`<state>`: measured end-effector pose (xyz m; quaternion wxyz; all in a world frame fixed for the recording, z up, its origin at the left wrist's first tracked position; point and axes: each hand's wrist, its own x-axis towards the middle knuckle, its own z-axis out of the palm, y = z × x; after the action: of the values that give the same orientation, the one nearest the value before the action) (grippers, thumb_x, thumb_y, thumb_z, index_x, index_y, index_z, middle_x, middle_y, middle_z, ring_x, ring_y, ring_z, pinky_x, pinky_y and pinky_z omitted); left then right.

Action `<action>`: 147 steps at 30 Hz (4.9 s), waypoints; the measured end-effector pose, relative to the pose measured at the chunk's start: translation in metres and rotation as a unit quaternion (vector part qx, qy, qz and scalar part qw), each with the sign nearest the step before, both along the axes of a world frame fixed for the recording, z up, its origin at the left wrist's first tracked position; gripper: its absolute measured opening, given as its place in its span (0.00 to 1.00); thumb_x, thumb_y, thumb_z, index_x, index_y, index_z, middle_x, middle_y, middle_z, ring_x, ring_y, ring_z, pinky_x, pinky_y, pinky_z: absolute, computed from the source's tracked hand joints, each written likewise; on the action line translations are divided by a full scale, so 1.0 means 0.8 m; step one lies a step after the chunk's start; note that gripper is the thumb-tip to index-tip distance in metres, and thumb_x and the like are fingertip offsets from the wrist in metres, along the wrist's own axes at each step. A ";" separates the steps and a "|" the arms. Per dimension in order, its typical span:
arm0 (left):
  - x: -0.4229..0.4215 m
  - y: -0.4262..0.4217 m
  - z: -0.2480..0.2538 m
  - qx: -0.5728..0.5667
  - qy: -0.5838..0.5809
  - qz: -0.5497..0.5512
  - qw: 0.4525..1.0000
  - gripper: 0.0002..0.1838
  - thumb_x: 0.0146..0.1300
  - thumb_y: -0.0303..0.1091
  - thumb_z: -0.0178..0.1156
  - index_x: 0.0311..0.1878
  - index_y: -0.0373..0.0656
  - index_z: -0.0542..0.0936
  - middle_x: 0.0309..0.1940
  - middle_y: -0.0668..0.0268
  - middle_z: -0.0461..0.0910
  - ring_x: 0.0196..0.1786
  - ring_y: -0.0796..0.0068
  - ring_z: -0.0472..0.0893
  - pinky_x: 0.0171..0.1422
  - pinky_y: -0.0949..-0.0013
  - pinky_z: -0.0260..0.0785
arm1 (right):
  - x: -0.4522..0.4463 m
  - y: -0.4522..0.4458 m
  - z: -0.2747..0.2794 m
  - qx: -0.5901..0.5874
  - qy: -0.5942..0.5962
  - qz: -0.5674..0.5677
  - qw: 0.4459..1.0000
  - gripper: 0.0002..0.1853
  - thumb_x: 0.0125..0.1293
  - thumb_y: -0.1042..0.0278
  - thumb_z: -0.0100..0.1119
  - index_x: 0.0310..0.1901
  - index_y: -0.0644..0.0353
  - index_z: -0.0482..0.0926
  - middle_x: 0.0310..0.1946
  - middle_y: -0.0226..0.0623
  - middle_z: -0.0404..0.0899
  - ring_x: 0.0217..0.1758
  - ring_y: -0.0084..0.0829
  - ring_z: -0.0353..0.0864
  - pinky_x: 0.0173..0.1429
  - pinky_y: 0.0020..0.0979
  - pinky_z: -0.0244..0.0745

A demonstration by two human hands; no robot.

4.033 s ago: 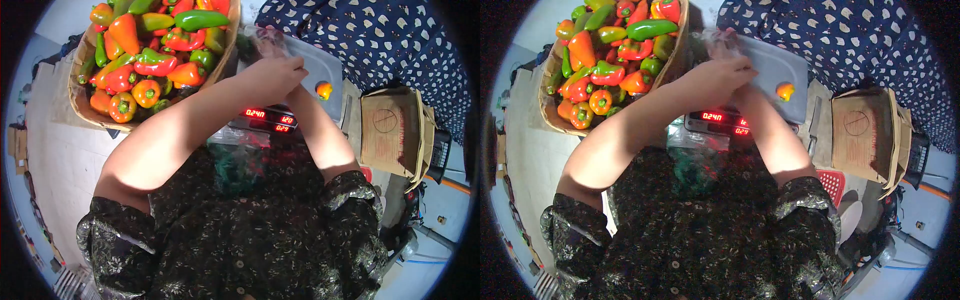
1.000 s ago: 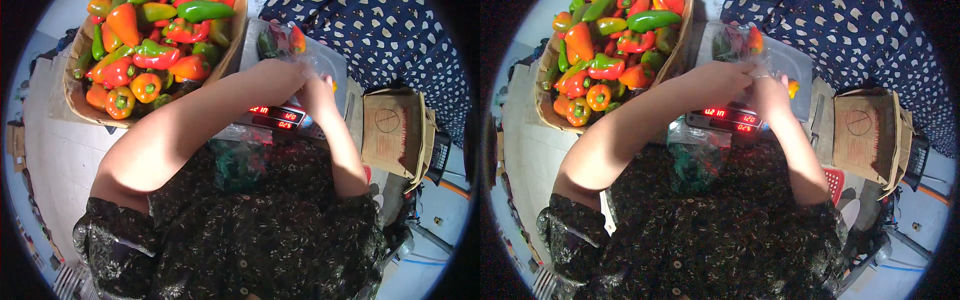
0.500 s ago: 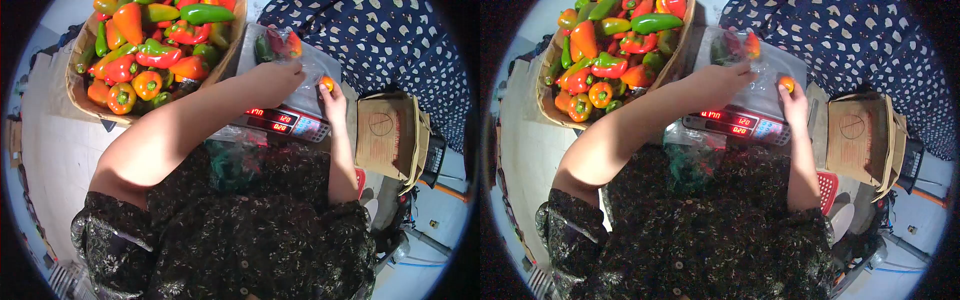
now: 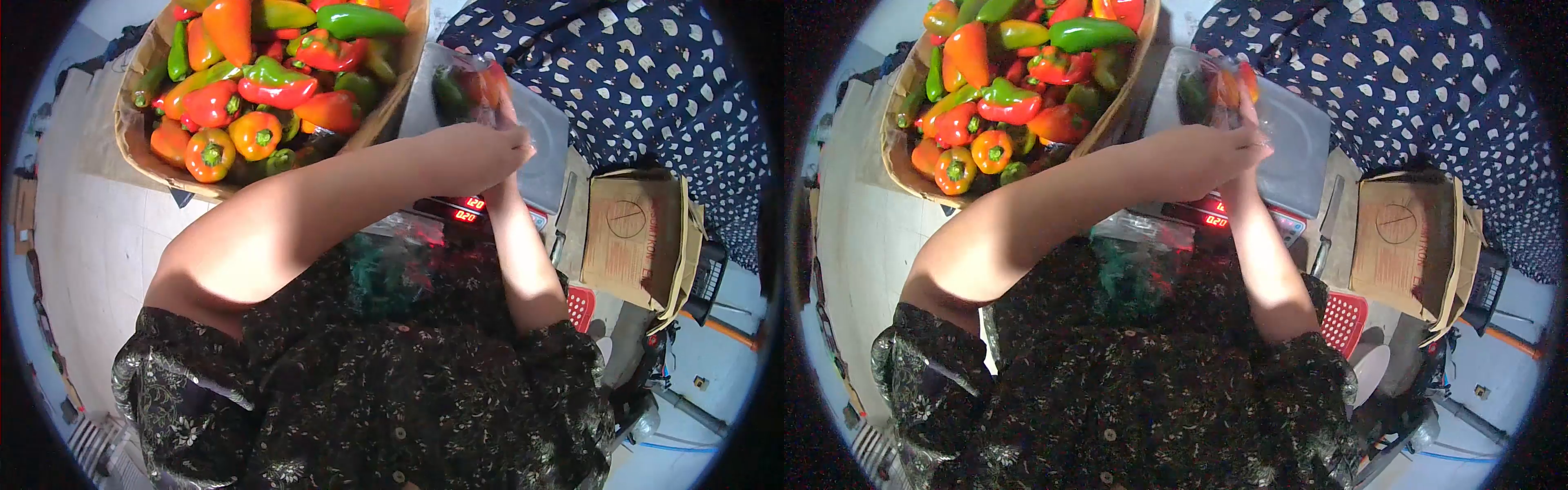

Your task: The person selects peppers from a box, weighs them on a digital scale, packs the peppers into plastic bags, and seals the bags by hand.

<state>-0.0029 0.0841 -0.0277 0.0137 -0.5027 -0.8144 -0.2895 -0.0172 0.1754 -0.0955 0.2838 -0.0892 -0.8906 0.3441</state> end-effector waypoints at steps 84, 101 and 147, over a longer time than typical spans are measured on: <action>0.268 0.042 -0.040 0.016 -0.318 0.183 0.930 0.30 0.55 0.48 0.66 0.54 0.38 0.71 0.48 0.51 0.78 0.52 0.53 0.78 0.57 0.60 0.69 | 0.223 0.150 0.036 -0.261 -0.400 0.487 0.731 0.21 0.73 0.54 0.39 0.61 0.54 0.71 0.56 0.38 0.72 0.57 0.30 0.69 0.63 0.33 0.62; 0.230 0.076 -0.005 0.114 -0.441 0.116 0.883 0.10 0.69 0.35 0.50 0.43 0.40 0.77 0.34 0.68 0.79 0.39 0.79 0.75 0.48 0.69 0.70 | 0.206 0.193 0.048 -0.264 -0.321 0.467 0.780 0.19 0.57 0.56 0.58 0.46 0.60 0.77 0.39 0.36 0.79 0.46 0.32 0.76 0.52 0.33 0.69; 0.215 0.032 -0.057 0.264 -0.477 0.133 0.828 0.07 0.61 0.24 0.61 0.38 0.41 0.72 0.34 0.74 0.75 0.38 0.85 0.73 0.45 0.77 0.67 | 0.217 0.154 0.019 -0.368 -0.278 0.373 0.805 0.21 0.71 0.55 0.40 0.47 0.65 0.77 0.35 0.43 0.82 0.41 0.33 0.81 0.49 0.34 0.71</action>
<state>0.1687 0.1093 -0.0736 -0.2062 -0.1657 -0.6711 -0.6926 0.1566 0.2983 -0.0800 -0.1802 0.0602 -0.7024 0.6859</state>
